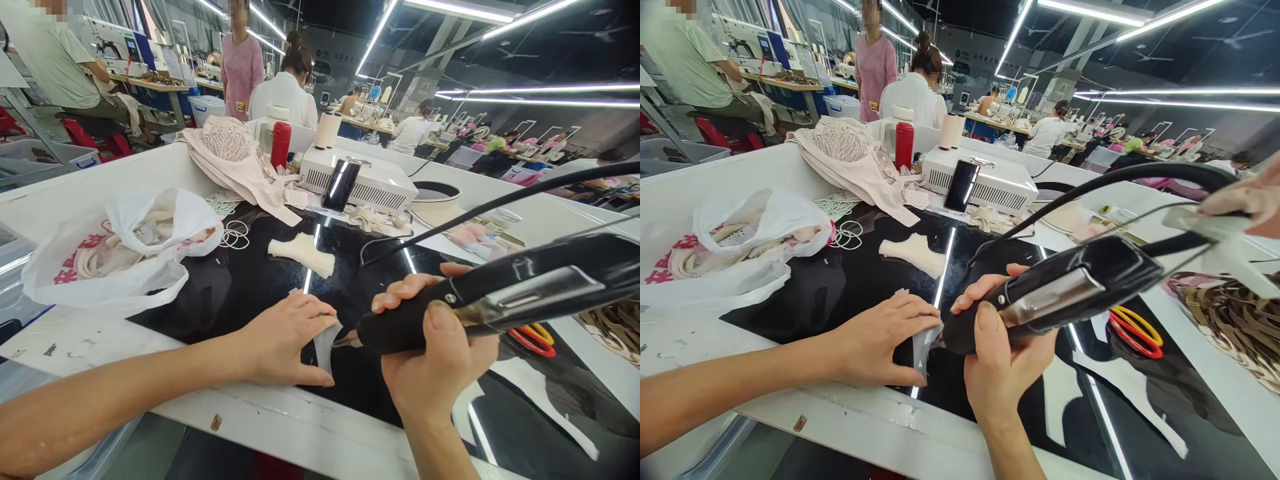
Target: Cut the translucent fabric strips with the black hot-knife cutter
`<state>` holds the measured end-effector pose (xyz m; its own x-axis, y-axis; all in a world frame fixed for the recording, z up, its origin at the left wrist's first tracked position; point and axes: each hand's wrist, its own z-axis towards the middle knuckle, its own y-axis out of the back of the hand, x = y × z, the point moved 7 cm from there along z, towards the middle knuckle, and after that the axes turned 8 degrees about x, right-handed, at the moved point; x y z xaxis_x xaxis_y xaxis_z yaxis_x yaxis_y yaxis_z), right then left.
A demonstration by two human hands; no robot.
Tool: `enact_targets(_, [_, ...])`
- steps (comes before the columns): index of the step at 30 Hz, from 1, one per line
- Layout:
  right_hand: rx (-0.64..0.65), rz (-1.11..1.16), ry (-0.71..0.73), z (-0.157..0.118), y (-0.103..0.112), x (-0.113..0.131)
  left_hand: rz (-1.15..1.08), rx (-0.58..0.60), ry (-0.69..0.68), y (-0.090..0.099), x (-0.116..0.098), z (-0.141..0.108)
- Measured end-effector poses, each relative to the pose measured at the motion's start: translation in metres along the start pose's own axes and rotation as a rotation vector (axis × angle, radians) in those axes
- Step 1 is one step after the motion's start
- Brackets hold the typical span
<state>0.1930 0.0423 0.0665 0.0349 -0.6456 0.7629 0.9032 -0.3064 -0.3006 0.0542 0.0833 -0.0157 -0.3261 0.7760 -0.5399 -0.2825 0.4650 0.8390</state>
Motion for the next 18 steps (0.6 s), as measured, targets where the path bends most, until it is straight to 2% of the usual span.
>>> enact_targets(4, [0.038,0.005,-0.005,-0.005,-0.003,0.001,0.015,0.003,0.001,0.0,0.001,0.0])
enact_targets(10, [0.027,-0.005,-0.021,-0.006,-0.003,0.0,0.021,-0.004,-0.009,0.001,0.001,0.001])
enact_targets(18, [0.03,0.026,-0.021,-0.015,0.003,0.013,0.027,-0.023,-0.037,0.004,-0.003,0.0])
